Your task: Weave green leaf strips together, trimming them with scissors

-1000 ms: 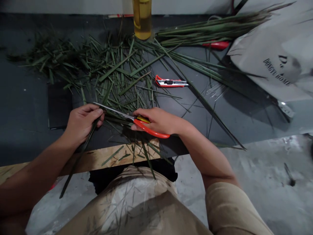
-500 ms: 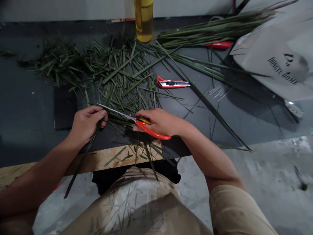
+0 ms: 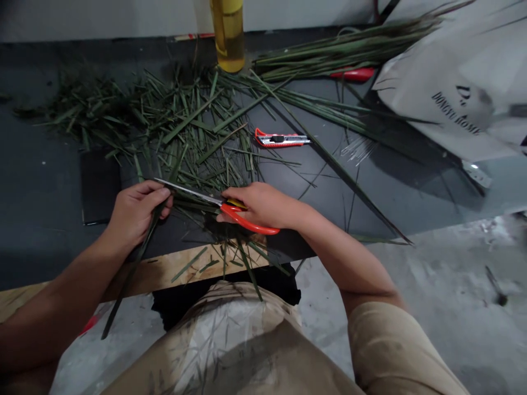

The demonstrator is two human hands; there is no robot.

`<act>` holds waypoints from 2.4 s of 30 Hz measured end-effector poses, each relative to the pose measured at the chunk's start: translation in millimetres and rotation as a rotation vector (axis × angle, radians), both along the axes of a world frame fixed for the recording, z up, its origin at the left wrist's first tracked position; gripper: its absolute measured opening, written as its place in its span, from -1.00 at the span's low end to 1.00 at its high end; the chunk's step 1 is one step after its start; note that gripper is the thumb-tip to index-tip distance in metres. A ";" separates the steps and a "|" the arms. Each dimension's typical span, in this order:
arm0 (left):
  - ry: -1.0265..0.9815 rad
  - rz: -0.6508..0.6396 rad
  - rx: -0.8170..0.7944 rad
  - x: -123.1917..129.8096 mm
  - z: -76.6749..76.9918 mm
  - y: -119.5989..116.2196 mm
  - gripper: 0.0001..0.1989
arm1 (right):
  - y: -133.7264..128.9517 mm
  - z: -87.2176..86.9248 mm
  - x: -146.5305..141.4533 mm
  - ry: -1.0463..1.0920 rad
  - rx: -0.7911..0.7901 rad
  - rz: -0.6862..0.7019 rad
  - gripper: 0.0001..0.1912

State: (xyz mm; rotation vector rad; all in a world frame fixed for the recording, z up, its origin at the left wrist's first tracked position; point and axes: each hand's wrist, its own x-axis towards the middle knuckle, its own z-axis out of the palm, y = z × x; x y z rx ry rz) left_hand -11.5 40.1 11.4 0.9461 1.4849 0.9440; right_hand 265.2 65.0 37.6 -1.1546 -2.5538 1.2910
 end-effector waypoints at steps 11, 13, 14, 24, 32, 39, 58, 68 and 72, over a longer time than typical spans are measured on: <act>-0.246 0.071 -0.034 -4.7 3.8 5.7 -0.78 | 15.9 -14.7 10.9 0.112 0.131 -0.419 -0.40; -0.333 0.068 -0.076 -7.4 9.1 7.9 -0.79 | 21.3 -20.8 15.8 -0.063 0.282 -0.522 -0.36; -0.382 0.085 -0.076 -9.3 11.8 9.3 -0.79 | 23.0 -23.8 17.4 -0.126 0.335 -0.548 -0.37; -0.596 0.332 0.050 -32.2 12.8 24.7 -0.75 | 15.8 -23.8 12.7 -0.293 0.514 -0.564 -0.64; -0.574 0.425 0.078 -32.0 6.9 26.3 -0.70 | 0.4 -15.1 1.3 0.176 0.232 -0.429 -0.62; -0.364 0.339 0.157 -13.1 6.2 13.8 -0.64 | -11.0 -22.6 -12.5 0.395 -0.444 -0.066 -0.57; -0.238 0.015 -0.024 6.3 -4.2 -4.3 -0.76 | -16.5 -26.1 -21.9 0.358 -0.338 -0.073 -0.71; -0.235 -0.059 0.032 5.4 -1.8 -5.2 -0.69 | -22.3 -27.1 -25.3 0.377 -0.217 -0.116 -0.77; -0.241 -0.205 -0.117 2.8 -3.0 -5.7 -0.71 | -29.6 -34.0 -31.6 0.369 -0.001 -0.105 -0.78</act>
